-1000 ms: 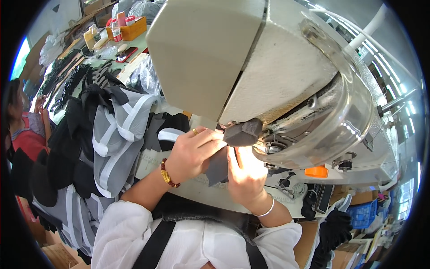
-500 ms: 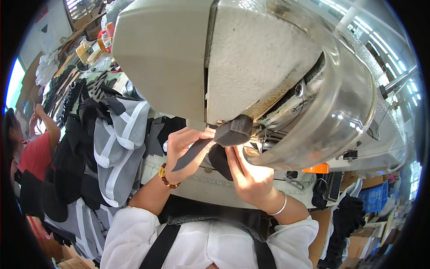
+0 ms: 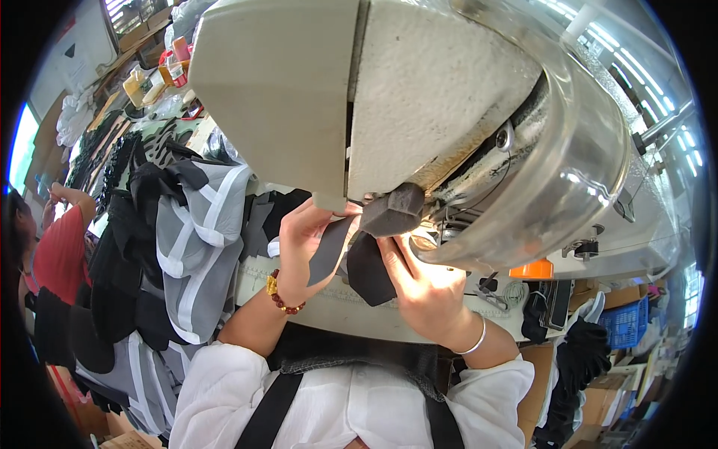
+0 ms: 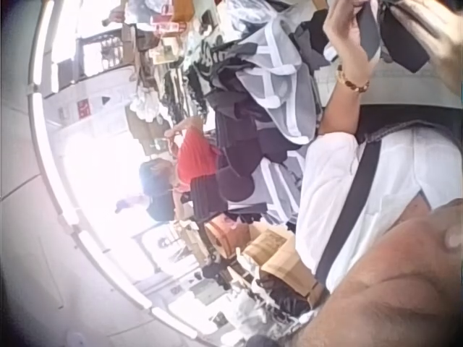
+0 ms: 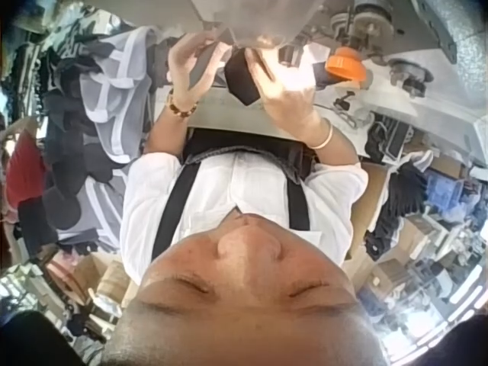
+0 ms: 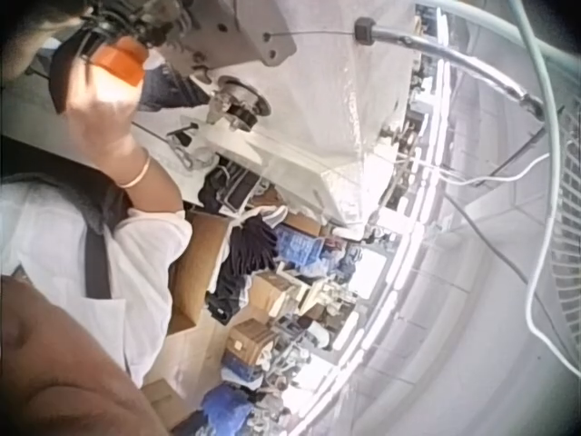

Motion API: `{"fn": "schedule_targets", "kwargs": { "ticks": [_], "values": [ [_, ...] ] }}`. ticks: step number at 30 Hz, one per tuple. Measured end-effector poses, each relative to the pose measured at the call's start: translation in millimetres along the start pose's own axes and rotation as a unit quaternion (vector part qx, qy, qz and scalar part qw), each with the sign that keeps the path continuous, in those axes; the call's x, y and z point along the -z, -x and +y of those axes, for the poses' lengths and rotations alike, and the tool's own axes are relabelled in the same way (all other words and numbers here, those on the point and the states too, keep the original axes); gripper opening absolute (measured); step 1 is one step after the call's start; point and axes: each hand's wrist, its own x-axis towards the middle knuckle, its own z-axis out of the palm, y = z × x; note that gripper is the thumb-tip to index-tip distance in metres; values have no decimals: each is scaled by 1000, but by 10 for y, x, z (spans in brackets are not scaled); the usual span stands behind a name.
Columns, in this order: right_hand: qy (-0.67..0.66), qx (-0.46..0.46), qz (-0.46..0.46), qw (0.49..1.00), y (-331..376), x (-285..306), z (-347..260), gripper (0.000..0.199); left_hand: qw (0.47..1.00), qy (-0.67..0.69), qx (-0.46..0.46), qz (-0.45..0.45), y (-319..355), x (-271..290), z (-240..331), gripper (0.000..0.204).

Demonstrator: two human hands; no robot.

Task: Sewing pieces of shoe material together using an industrial sewing machine in a factory.

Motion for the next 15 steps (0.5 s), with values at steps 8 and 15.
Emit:
{"fn": "schedule_targets", "kwargs": {
  "ticks": [8,15],
  "values": [
    [-50,10,46,998,-1,-68,97,63,979,-202,-30,-22,285,17,-377,13],
    [-146,6,56,988,-95,59,144,57,865,322,386,5,98,-116,-37,14]
  ]
}}
